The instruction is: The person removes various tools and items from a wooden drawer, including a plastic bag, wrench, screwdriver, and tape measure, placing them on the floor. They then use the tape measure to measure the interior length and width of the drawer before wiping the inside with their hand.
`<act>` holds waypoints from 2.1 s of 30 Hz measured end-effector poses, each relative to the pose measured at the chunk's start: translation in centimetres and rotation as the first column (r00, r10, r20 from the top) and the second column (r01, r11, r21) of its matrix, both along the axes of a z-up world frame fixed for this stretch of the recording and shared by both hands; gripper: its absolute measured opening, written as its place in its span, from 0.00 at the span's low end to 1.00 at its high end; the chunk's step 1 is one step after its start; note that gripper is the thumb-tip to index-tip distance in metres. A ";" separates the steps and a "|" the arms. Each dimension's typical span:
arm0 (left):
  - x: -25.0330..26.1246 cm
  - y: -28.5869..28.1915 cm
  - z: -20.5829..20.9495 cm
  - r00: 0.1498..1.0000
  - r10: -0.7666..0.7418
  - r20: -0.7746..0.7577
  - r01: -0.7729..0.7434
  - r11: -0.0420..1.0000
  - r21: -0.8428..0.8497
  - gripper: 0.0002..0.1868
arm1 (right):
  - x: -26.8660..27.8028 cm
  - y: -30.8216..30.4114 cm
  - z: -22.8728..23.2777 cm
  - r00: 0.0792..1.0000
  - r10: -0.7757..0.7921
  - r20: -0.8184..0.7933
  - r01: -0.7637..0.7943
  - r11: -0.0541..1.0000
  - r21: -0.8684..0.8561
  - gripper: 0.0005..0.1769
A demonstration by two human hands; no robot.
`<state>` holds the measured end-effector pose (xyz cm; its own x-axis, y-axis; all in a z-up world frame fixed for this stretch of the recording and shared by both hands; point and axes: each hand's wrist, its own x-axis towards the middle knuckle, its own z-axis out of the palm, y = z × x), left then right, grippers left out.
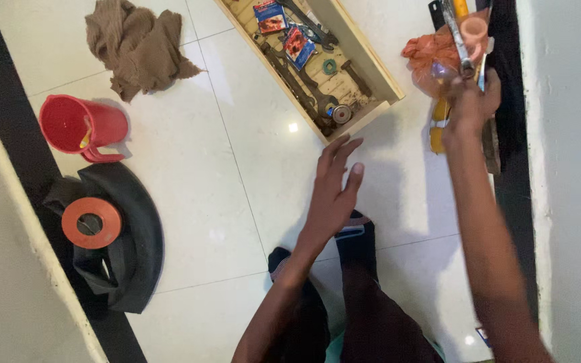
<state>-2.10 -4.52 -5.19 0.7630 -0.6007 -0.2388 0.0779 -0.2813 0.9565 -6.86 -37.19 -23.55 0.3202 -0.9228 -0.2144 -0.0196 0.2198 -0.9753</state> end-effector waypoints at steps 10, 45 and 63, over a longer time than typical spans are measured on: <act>1.7 0.6 -5.8 0.738 -0.357 0.572 -0.139 0.749 0.648 0.33 | 4.3 18.5 7.0 0.816 0.405 -0.412 -0.566 0.705 -0.427 0.10; 1.0 2.2 -5.9 0.881 -0.171 0.440 -0.150 0.783 0.604 0.23 | 2.0 15.9 7.5 0.893 0.415 0.172 -0.446 0.869 0.215 0.19; 1.7 1.1 -5.3 0.903 -0.164 0.397 -0.132 0.773 0.620 0.24 | 3.7 -0.4 1.9 0.949 0.136 -0.284 -0.260 0.848 -0.462 0.14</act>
<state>-0.42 -3.37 -10.46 0.8661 -0.4430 -0.2314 -0.2831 -0.8164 0.5034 -3.15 -37.63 -21.64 0.5058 -0.8485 0.1554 -0.2490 -0.3161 -0.9155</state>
